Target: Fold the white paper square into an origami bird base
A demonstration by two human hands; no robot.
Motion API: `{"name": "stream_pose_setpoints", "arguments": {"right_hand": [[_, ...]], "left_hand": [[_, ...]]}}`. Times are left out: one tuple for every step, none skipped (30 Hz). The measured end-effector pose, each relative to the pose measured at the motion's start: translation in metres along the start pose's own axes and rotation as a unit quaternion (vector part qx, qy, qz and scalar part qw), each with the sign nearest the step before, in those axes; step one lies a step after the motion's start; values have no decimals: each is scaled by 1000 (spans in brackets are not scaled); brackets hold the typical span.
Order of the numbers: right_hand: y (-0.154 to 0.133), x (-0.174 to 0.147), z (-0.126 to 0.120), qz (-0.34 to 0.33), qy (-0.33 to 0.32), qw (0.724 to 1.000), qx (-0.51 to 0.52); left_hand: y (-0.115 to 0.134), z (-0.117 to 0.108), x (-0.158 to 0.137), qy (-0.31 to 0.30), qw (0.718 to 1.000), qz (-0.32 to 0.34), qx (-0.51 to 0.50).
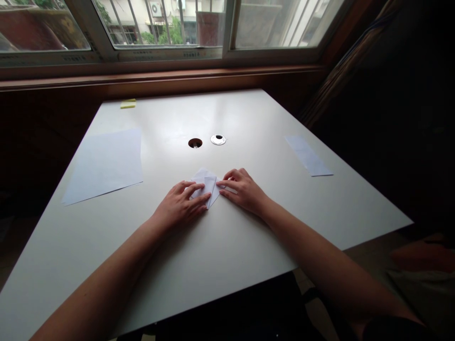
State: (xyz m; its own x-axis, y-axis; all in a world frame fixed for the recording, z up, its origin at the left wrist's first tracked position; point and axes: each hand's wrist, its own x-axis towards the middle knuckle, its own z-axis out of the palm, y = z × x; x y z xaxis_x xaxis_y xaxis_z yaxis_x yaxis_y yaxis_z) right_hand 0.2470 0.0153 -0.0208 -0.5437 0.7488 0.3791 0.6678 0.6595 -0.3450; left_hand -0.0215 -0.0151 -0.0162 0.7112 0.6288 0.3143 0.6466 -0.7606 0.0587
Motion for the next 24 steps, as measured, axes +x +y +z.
{"name": "stream_pose_setpoints", "arguments": {"right_hand": [[0, 0, 0, -4, -2, 1000, -2], [0, 0, 0, -6, -4, 1000, -4], [0, 0, 0, -8, -6, 1000, -5], [-1, 0, 0, -10, -8, 1000, -6], [-1, 0, 0, -10, -9, 1000, -8], [-1, 0, 0, -9, -9, 1000, -9], [-1, 0, -1, -8, -9, 1000, -10], [-1, 0, -1, -6, -8, 1000, -11], [-2, 0, -1, -5, -8, 1000, -13], [-2, 0, 0, -2, -7, 1000, -16], [-2, 0, 0, 0, -7, 1000, -20], [-2, 0, 0, 1, -8, 1000, -24], [-3, 0, -1, 3, -9, 1000, -28], [-3, 1, -1, 4, -11, 999, -33], [-3, 1, -1, 5, -14, 999, -37], [-3, 1, -1, 6, -16, 999, -41], [-3, 2, -1, 7, -17, 999, -45], [-4, 2, -1, 7, -17, 999, -47], [-4, 2, -1, 8, -16, 999, -49], [-4, 2, 0, 8, -14, 999, -50], [-4, 2, 0, 8, -12, 999, -51], [-5, 2, 0, 7, -11, 999, -50], [-5, 2, 0, 3, -11, 999, -49], [-5, 2, 0, -3, -13, 999, -47]], "left_hand": [[1, 0, 0, 1, 1000, 1, 0], [1, 0, 1, 2, 1000, 2, -2], [1, -1, 1, 4, 1000, 4, -5], [1, -1, 1, 6, 1000, 6, -9], [1, -1, 1, 7, 1000, 8, -15], [0, 0, 0, 7, 1000, 10, -20], [-1, 0, 0, 7, 1000, 13, -26], [-2, 0, 0, 6, 999, 19, -31], [-3, 0, -1, 5, 999, 26, -36], [-4, 0, -1, 1, 999, 33, -41], [-5, -1, -2, -4, 998, 39, -46], [-6, -1, -2, -9, 998, 43, -50], [-6, -2, -2, -15, 997, 45, -54], [-7, -3, -2, -21, 997, 46, -58], [-8, -4, -2, -25, 997, 47, -60], [-8, -4, -2, -28, 997, 49, -61], [-9, -5, -2, -30, 996, 52, -61], [-10, -5, -2, -32, 996, 56, -60], [-10, -5, -2, -32, 996, 60, -58], [-11, -5, -3, -33, 996, 61, -54], [-11, -5, -3, -33, 996, 61, -47], [-10, -4, -3, -33, 997, 57, -39], [-10, -4, -4, -34, 998, 51, -29], [-9, -4, -4, -35, 998, 43, -19]]}}
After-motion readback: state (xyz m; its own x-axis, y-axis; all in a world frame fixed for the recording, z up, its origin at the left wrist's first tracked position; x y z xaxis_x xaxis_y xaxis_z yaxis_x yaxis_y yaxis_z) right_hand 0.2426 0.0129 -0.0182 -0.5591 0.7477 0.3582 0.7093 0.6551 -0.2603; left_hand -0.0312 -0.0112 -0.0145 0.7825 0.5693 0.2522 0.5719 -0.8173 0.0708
